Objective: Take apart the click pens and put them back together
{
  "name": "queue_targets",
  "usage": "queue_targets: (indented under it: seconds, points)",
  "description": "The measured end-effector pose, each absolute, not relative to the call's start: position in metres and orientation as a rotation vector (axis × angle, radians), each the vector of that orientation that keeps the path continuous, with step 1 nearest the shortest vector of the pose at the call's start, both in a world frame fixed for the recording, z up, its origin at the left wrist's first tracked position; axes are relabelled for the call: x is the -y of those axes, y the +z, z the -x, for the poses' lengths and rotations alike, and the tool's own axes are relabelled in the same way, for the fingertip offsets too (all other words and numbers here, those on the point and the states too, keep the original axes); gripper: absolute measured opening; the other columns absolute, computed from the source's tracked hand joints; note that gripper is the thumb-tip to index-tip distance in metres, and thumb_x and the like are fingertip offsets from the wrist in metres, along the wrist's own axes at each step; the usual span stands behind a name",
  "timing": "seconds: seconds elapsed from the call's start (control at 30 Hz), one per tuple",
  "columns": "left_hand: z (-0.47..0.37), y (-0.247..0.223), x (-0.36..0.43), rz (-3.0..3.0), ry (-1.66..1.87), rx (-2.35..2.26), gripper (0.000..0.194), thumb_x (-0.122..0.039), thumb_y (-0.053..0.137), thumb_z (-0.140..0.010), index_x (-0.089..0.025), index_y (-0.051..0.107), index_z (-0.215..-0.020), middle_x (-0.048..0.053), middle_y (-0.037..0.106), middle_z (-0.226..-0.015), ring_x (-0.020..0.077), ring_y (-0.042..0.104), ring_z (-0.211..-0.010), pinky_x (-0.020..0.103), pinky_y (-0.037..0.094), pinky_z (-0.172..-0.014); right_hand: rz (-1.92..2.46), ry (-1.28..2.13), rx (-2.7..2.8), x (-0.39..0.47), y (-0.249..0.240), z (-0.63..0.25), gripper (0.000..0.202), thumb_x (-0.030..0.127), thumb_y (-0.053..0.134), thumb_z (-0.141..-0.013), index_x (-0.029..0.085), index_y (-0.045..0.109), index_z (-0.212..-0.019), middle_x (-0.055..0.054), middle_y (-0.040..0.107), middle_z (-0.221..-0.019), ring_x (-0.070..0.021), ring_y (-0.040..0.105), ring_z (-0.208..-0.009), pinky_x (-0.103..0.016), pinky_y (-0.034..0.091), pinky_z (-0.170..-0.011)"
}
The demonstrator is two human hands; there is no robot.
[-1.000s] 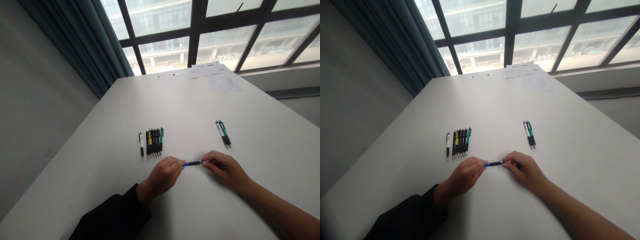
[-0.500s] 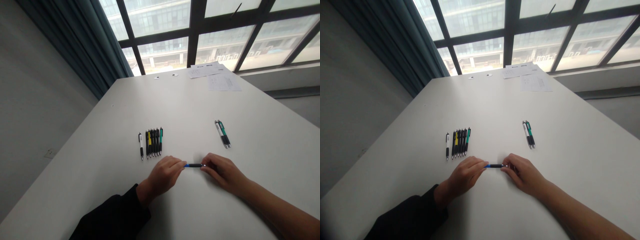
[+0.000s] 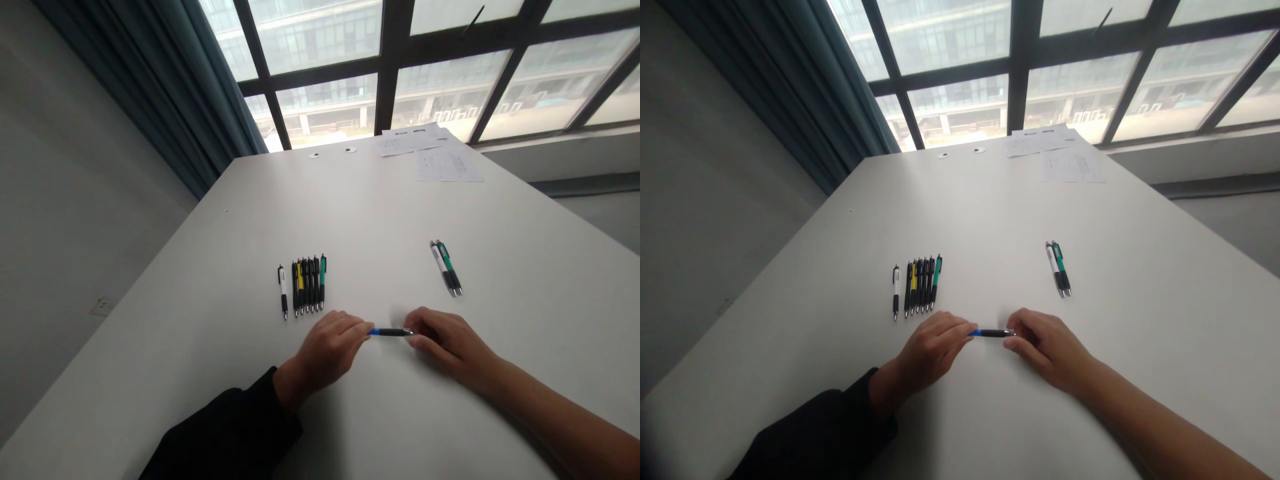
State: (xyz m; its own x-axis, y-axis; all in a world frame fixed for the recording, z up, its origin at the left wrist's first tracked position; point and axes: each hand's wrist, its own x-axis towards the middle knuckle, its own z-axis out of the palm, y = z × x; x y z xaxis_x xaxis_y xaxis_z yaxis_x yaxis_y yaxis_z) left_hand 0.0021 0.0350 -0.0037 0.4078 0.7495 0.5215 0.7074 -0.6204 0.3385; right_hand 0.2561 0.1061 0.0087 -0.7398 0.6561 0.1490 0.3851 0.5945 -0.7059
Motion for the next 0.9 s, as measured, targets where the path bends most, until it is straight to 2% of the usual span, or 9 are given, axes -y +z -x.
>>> queue_targets:
  seconds: [0.07,0.17,0.27,0.43,0.6,0.67,0.73,0.83,0.9]
  points:
    - [-0.002,-0.003,-0.035,-2.580,1.014,-1.323,0.014,-0.015,0.057,-0.098,-0.014,0.067,-0.109,0.007,0.076,-0.095,0.0186,0.067,-0.081,0.033,0.055,-0.075,0.823,0.896,2.474,-0.106,0.008,-0.255,0.028,0.038,0.045,-0.103,0.021,0.058,-0.086,-0.001,0.062,-0.069,-0.0149,0.056,-0.059,-0.026,0.043,-0.057]
    - [-0.002,-0.002,-0.035,-2.598,1.022,-1.289,0.015,-0.014,0.057,-0.099,-0.015,0.066,-0.110,0.007,0.076,-0.095,0.0173,0.067,-0.081,0.032,0.054,-0.075,0.814,0.836,2.542,-0.106,0.006,-0.253,0.041,0.035,0.035,-0.106,0.022,0.051,-0.070,0.000,0.056,-0.060,-0.0144,0.053,-0.053,-0.027,0.041,-0.057]
    - [-0.002,0.000,-0.034,-2.618,1.077,-1.283,0.014,-0.013,0.060,-0.097,-0.015,0.066,-0.109,0.005,0.075,-0.092,0.0164,0.065,-0.078,0.031,0.053,-0.073,0.871,0.909,2.503,-0.106,0.005,-0.252,0.049,0.036,0.033,-0.107,0.022,0.048,-0.063,0.002,0.053,-0.053,-0.0132,0.051,-0.048,-0.027,0.039,-0.055]
    - [-0.004,0.000,-0.033,-2.607,1.066,-1.320,0.010,-0.017,0.062,-0.097,-0.016,0.066,-0.106,0.005,0.074,-0.089,0.0163,0.063,-0.078,0.031,0.050,-0.074,0.909,0.960,2.432,-0.104,0.009,-0.254,0.039,0.040,0.038,-0.105,0.021,0.053,-0.074,0.000,0.059,-0.064,-0.0144,0.055,-0.057,-0.026,0.040,-0.059]
    - [-0.002,0.000,-0.034,-2.623,1.098,-1.314,0.007,-0.014,0.063,-0.096,-0.016,0.069,-0.099,0.003,0.073,-0.084,0.0154,0.062,-0.075,0.031,0.046,-0.073,0.939,1.013,2.526,-0.102,0.012,-0.252,0.039,0.041,0.037,-0.105,0.021,0.050,-0.075,0.000,0.053,-0.065,-0.0151,0.050,-0.060,-0.029,0.036,-0.061]
    - [0.000,0.002,-0.036,-2.608,1.180,-1.299,0.009,-0.012,0.064,-0.095,-0.018,0.070,-0.098,0.001,0.075,-0.086,0.0146,0.062,-0.076,0.031,0.045,-0.075,0.970,1.183,2.484,-0.101,0.016,-0.251,0.040,0.044,0.042,-0.104,0.020,0.051,-0.074,0.001,0.051,-0.065,-0.0142,0.045,-0.060,-0.028,0.034,-0.060]
    - [0.002,0.006,-0.038,-2.601,1.252,-1.273,0.013,-0.012,0.064,-0.095,-0.022,0.072,-0.099,-0.001,0.078,-0.089,0.0149,0.063,-0.082,0.034,0.043,-0.085,0.965,1.451,2.360,-0.100,0.020,-0.249,0.037,0.047,0.049,-0.102,0.019,0.057,-0.078,0.002,0.051,-0.068,-0.0135,0.043,-0.062,-0.028,0.032,-0.059]
    - [0.003,0.012,-0.045,-2.568,1.320,-1.260,0.019,-0.013,0.067,-0.094,-0.031,0.076,-0.096,-0.003,0.078,-0.102,0.0198,0.060,-0.108,0.041,0.035,-0.103,0.854,1.921,2.027,-0.097,0.023,-0.247,0.031,0.047,0.059,-0.097,0.017,0.066,-0.093,-0.001,0.057,-0.080,-0.0137,0.046,-0.072,-0.027,0.035,-0.065]
    - [0.001,0.013,-0.050,-2.384,1.387,-1.307,0.020,-0.023,0.076,-0.088,-0.034,0.076,-0.104,0.001,0.070,-0.127,0.0260,0.049,-0.129,0.045,0.033,-0.109,0.777,2.173,1.763,-0.094,0.019,-0.244,0.030,0.045,0.066,-0.093,0.015,0.068,-0.094,-0.002,0.061,-0.083,-0.0125,0.047,-0.072,-0.026,0.035,-0.067]
